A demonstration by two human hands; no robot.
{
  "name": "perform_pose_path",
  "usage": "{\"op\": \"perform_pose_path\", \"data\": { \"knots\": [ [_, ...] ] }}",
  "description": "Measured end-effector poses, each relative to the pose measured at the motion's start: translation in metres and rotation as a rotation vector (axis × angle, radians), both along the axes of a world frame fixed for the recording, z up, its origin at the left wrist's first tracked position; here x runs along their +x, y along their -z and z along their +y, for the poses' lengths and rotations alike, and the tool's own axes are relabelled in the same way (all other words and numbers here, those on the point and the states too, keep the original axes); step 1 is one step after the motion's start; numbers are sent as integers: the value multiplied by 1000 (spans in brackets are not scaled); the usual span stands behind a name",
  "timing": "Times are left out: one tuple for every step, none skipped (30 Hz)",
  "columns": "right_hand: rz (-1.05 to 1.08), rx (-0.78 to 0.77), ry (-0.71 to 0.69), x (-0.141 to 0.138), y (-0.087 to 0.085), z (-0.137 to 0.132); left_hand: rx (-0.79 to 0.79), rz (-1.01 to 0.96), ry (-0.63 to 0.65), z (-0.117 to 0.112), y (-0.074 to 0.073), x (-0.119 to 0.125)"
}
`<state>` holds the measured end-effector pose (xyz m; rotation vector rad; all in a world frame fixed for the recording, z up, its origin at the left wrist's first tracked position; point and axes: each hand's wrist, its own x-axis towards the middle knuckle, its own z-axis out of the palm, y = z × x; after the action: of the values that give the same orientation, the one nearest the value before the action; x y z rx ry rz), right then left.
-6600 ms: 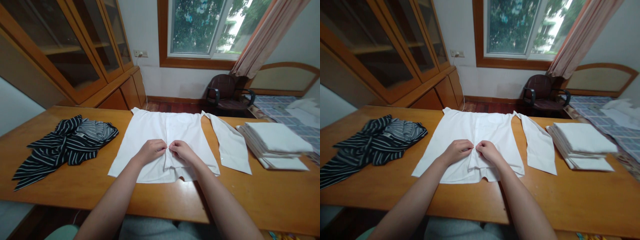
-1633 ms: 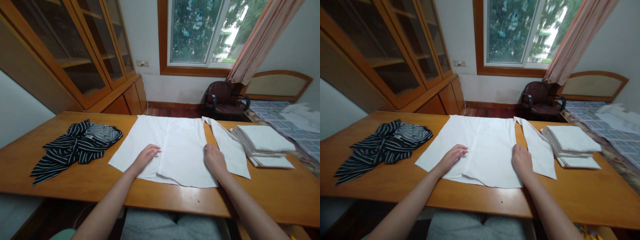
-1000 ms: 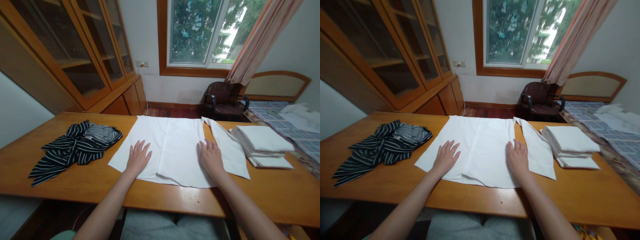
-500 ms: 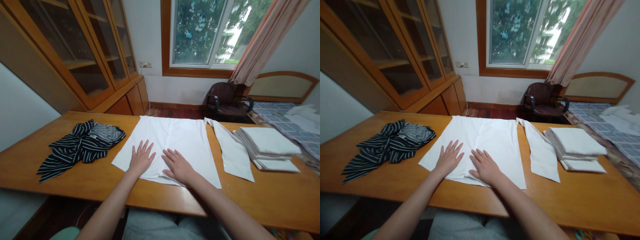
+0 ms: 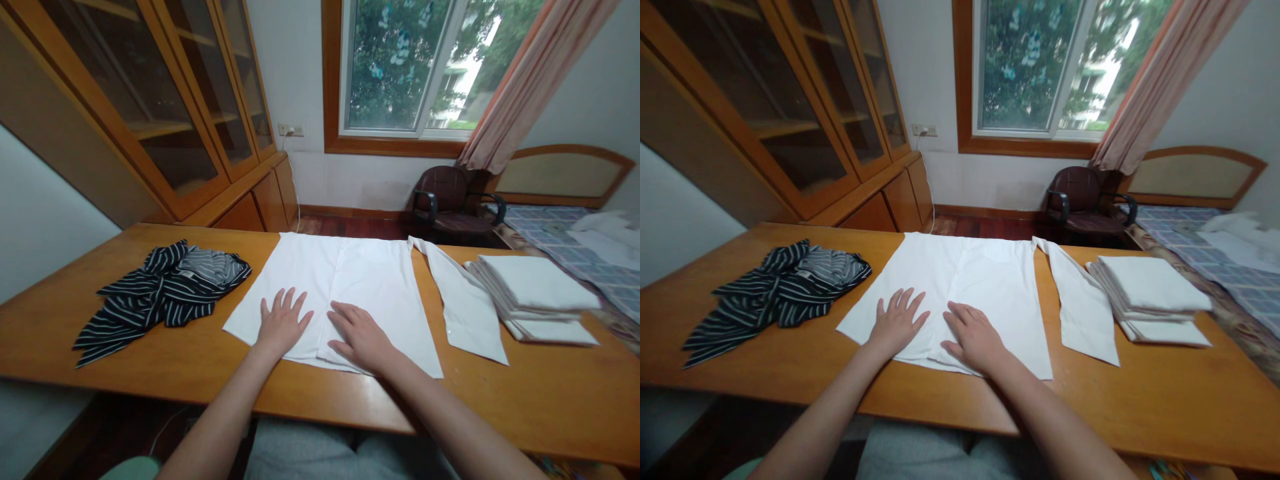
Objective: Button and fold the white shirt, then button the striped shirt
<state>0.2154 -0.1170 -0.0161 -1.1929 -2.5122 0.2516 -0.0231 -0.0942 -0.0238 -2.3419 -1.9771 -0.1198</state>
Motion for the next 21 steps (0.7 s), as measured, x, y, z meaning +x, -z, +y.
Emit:
{"op": "perform_pose_path", "data": {
  "knots": [
    [20, 1, 66, 1, 1, 1, 1, 19, -2, -1, -2, 0],
    [38, 5, 145, 3, 2, 3, 2, 34, -3, -1, -3, 0],
    [50, 12, 227, 6, 4, 5, 6, 47, -4, -2, -5, -1],
    [56, 22, 306, 9, 6, 7, 13, 57, -5, -1, -7, -2],
    [55, 34, 372, 12, 7, 9, 23, 65, -4, -1, -10, -3],
    [49, 45, 416, 15, 9, 10, 36, 70, -3, 0, -12, -4],
    [43, 52, 440, 18, 10, 12, 50, 74, -1, 1, -15, -5],
    [40, 55, 448, 21, 11, 13, 64, 77, 0, 2, -17, -7],
    [42, 54, 444, 23, 11, 14, 77, 83, 1, 3, -19, -8],
    [49, 50, 436, 25, 12, 15, 87, 92, 2, 4, -20, -9],
    [58, 45, 427, 26, 13, 15, 96, 105, 3, 5, -21, -11],
    [67, 40, 423, 27, 14, 16, 105, 119, 6, 6, -22, -12],
    [71, 37, 420, 28, 15, 16, 114, 130, 11, 7, -22, -13],
    [68, 34, 418, 28, 15, 16, 121, 138, 18, 8, -22, -14],
    [59, 33, 415, 27, 16, 16, 124, 142, 28, 9, -21, -15],
    [44, 33, 412, 27, 16, 16, 124, 141, 40, 10, -20, -16],
    [23, 33, 410, 26, 16, 17, 121, 138, 53, 10, -18, -17],
    [0, 33, 410, 26, 16, 17, 114, 133, 67, 12, -17, -17],
    [-26, 34, 410, 25, 15, 17, 107, 129, 80, 13, -16, -18],
    [-50, 35, 412, 24, 14, 17, 102, 125, 92, 14, -14, -18],
    [-70, 38, 413, 24, 13, 17, 103, 124, 99, 15, -13, -18]
  ]
}}
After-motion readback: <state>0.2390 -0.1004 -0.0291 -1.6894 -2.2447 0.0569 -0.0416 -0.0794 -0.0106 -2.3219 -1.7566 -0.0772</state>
